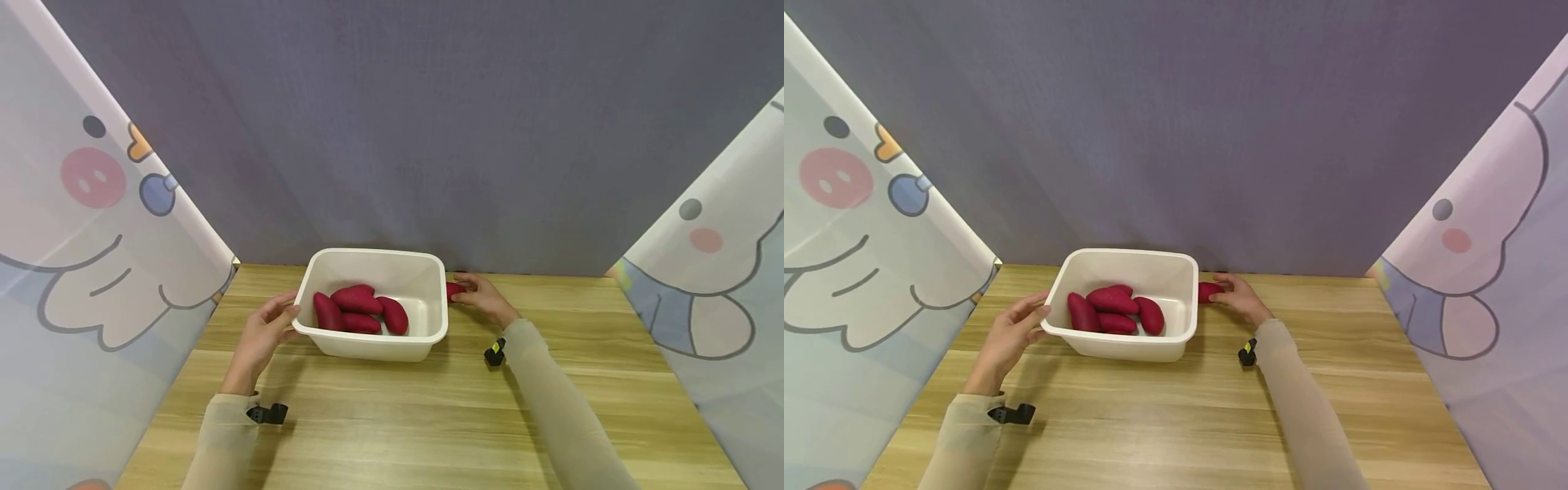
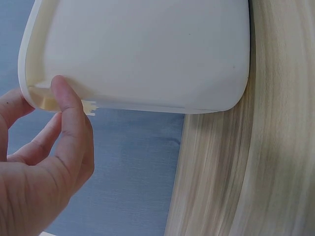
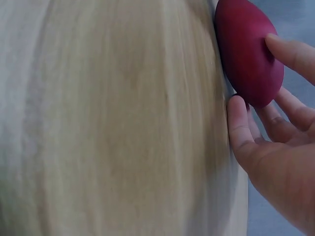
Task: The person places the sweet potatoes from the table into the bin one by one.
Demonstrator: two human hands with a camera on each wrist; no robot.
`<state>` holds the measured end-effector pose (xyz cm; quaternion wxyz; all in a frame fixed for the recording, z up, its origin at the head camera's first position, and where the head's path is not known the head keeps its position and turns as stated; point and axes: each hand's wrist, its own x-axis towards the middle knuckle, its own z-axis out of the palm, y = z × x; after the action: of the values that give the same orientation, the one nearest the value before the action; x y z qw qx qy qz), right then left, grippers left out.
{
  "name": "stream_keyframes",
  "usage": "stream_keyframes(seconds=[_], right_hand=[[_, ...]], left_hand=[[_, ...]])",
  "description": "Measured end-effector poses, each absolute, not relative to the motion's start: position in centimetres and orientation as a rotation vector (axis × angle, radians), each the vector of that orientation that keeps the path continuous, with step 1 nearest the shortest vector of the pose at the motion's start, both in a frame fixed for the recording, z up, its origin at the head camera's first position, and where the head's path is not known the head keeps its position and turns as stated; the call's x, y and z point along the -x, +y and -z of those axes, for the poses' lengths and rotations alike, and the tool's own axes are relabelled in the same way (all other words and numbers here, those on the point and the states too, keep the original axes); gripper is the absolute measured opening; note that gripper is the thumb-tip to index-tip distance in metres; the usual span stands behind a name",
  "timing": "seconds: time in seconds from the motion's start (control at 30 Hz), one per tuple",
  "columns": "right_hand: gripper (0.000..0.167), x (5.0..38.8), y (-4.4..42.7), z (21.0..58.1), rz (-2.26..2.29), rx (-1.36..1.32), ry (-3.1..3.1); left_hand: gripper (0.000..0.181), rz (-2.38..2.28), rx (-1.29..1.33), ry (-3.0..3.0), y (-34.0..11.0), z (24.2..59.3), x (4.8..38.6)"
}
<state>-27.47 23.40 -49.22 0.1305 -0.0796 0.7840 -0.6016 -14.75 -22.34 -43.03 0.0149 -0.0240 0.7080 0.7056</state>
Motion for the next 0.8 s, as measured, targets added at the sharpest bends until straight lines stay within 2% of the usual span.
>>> stream_keyframes(seconds=[0.37,0.8], right_hand=[[0.062,26.91,23.89,49.48,1.92,0.13,2.145],[0.064,26.79,22.98,49.38,1.789,0.126,2.273]], left_hand=[[0.054,-2.187,0.081,2.217,-22.49,42.75,14.6],[0.055,-2.187,0.085,2.212,-22.48,42.71,14.53]])
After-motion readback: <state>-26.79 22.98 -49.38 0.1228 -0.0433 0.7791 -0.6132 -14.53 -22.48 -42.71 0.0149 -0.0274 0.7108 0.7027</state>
